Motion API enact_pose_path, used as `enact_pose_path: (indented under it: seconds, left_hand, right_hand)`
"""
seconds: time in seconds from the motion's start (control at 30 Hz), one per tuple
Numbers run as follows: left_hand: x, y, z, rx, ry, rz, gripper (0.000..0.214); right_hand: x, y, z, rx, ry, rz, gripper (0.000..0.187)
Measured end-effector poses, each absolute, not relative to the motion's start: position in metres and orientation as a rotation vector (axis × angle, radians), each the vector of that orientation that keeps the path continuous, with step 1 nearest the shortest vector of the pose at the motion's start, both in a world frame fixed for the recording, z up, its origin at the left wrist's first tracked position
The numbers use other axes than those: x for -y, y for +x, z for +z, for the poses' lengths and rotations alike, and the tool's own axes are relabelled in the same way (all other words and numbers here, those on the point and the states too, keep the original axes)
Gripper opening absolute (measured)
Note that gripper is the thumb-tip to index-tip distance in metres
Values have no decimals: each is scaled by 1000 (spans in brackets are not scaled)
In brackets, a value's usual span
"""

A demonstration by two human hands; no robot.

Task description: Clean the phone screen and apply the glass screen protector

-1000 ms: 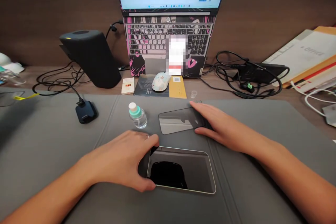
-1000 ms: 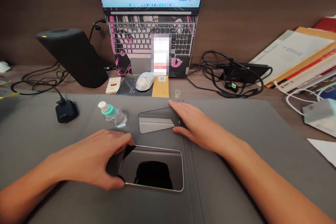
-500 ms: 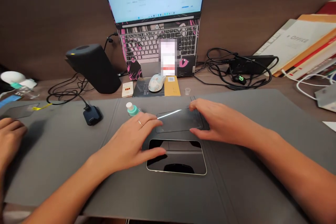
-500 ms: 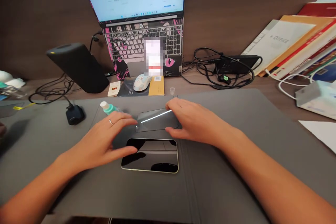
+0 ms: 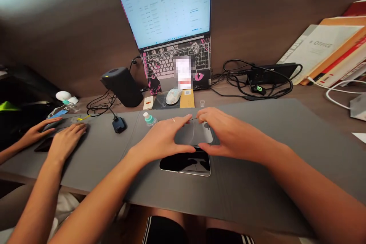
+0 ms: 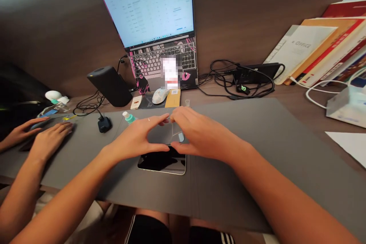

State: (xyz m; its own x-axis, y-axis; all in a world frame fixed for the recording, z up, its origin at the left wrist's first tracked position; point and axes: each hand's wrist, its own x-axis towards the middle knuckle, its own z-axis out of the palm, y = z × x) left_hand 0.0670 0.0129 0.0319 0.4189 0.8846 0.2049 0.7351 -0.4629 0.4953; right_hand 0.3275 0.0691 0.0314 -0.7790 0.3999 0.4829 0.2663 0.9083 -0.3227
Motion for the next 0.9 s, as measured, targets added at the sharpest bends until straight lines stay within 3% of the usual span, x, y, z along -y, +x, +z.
enact_pose_path:
  seconds: [0.13,0.17,0.3,0.47,0.6,0.8,0.9]
  left_hand:
    - [4,62,30,-1297,2234,814,83]
    - [5,63,29,-1240,2212,849,87]
    - [-1,75,31,-930,2123,937,109]
    - [-17,78,51,-547,1995,796,95]
    - [-26,62,51,-513,1955,699,91]
    - [-29,43,42,-424,1834,592,101]
    - [-28,32,43,-351,1840,585,105]
  right_hand:
    - [-66,322,28,2193,-447,808,92]
    - [-67,320,26,2087,-444,962,98]
    - [-69,311,20,2001,-387,1438,82]
    - [-53,312,33,2115,-95,2098,99]
    - [-43,317,38,1792,118,2608,104]
    - [-33,301,25,1631,144,2602,74]
    - [-34,303,26,1887,-95,2453,80]
